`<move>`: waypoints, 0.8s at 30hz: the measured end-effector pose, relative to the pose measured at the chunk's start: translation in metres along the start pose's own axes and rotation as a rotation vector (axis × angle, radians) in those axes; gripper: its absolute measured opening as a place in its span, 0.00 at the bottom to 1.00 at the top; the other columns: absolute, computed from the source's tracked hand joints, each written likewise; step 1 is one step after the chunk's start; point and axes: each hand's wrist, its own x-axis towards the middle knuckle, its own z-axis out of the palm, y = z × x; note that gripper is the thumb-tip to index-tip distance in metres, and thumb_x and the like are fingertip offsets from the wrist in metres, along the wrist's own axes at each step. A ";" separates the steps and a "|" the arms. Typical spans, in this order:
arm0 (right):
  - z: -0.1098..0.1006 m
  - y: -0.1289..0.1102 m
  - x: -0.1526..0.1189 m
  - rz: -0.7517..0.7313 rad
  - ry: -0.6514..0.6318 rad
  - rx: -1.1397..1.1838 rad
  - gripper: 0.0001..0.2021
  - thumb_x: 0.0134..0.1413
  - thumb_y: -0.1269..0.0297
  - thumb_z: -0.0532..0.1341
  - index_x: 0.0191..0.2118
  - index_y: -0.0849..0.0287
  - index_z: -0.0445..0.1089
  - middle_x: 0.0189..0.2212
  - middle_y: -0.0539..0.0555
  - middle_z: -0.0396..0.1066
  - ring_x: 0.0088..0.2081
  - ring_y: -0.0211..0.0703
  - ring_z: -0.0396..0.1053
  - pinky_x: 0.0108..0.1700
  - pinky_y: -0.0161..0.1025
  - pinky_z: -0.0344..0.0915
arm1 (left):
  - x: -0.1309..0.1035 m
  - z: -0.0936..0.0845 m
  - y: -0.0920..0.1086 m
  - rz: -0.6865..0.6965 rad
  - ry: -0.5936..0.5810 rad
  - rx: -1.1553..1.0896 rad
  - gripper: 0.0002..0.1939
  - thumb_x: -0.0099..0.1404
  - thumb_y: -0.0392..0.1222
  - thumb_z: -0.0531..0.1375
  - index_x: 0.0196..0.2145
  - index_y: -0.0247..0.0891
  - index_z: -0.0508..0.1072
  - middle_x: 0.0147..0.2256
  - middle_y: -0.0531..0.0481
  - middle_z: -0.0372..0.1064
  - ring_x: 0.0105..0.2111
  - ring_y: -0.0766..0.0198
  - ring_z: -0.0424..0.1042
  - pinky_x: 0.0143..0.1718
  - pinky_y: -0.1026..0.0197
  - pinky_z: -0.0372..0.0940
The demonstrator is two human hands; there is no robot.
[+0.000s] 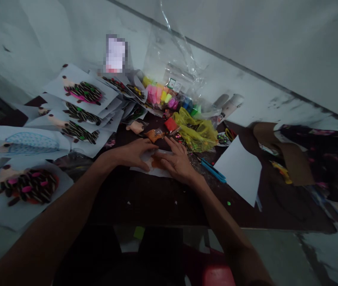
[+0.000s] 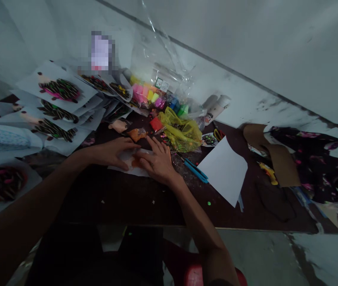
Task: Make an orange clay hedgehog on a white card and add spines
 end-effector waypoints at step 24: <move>-0.008 -0.016 -0.013 -0.112 0.009 -0.065 0.14 0.68 0.60 0.59 0.55 0.42 0.75 0.73 0.53 0.48 0.73 0.58 0.41 0.69 0.66 0.40 | -0.004 -0.008 0.007 0.002 -0.057 -0.035 0.38 0.55 0.48 0.69 0.61 0.36 0.67 0.58 0.40 0.65 0.59 0.46 0.63 0.62 0.49 0.59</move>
